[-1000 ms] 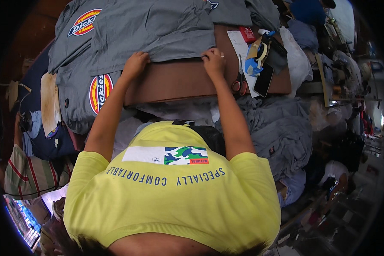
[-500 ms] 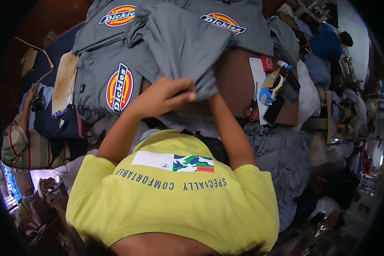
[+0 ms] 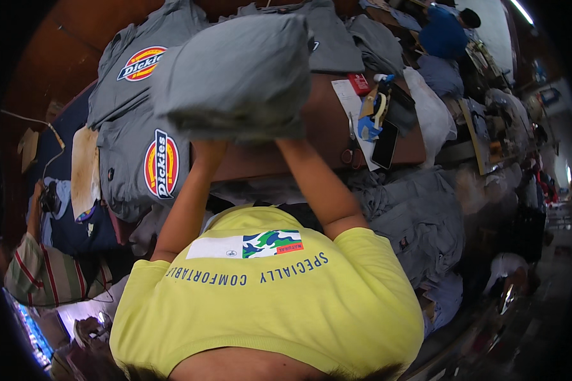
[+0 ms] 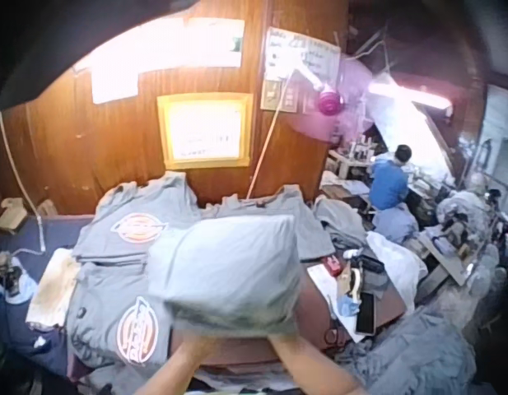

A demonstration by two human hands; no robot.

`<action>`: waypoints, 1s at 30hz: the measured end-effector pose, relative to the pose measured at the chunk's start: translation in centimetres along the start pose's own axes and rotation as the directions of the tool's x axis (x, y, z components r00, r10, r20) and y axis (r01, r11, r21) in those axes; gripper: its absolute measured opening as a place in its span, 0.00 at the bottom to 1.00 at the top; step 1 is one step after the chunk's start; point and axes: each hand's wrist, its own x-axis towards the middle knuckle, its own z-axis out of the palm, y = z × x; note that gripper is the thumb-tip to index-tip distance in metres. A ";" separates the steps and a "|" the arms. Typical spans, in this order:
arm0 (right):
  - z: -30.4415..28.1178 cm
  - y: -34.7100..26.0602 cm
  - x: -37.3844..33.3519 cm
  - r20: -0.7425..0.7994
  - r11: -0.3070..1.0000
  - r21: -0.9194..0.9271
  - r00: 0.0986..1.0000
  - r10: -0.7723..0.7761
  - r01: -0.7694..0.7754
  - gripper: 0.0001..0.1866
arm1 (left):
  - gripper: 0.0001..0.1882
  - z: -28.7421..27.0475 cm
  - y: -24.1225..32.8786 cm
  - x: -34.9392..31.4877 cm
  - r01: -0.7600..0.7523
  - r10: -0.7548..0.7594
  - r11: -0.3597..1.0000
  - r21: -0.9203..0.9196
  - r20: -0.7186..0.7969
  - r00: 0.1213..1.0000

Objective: The person trims loose threads from garments using shears and folds the items on a work table.

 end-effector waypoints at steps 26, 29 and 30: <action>-6.1 3.9 -8.2 0.029 0.812 -0.582 0.996 0.080 -0.048 0.14 | 0.18 4.1 6.6 -3.8 0.490 -0.213 0.859 -0.149 0.766 0.606; -7.0 4.1 -8.3 -0.006 0.834 -0.549 0.999 0.053 -0.048 0.15 | 0.18 1.2 5.5 -3.0 0.499 -0.181 0.857 -0.127 0.833 0.522; -5.7 2.9 -8.4 0.009 0.864 -0.501 0.999 -0.048 0.046 0.15 | 0.18 -1.2 5.3 -1.9 0.492 -0.199 0.855 -0.166 0.771 0.605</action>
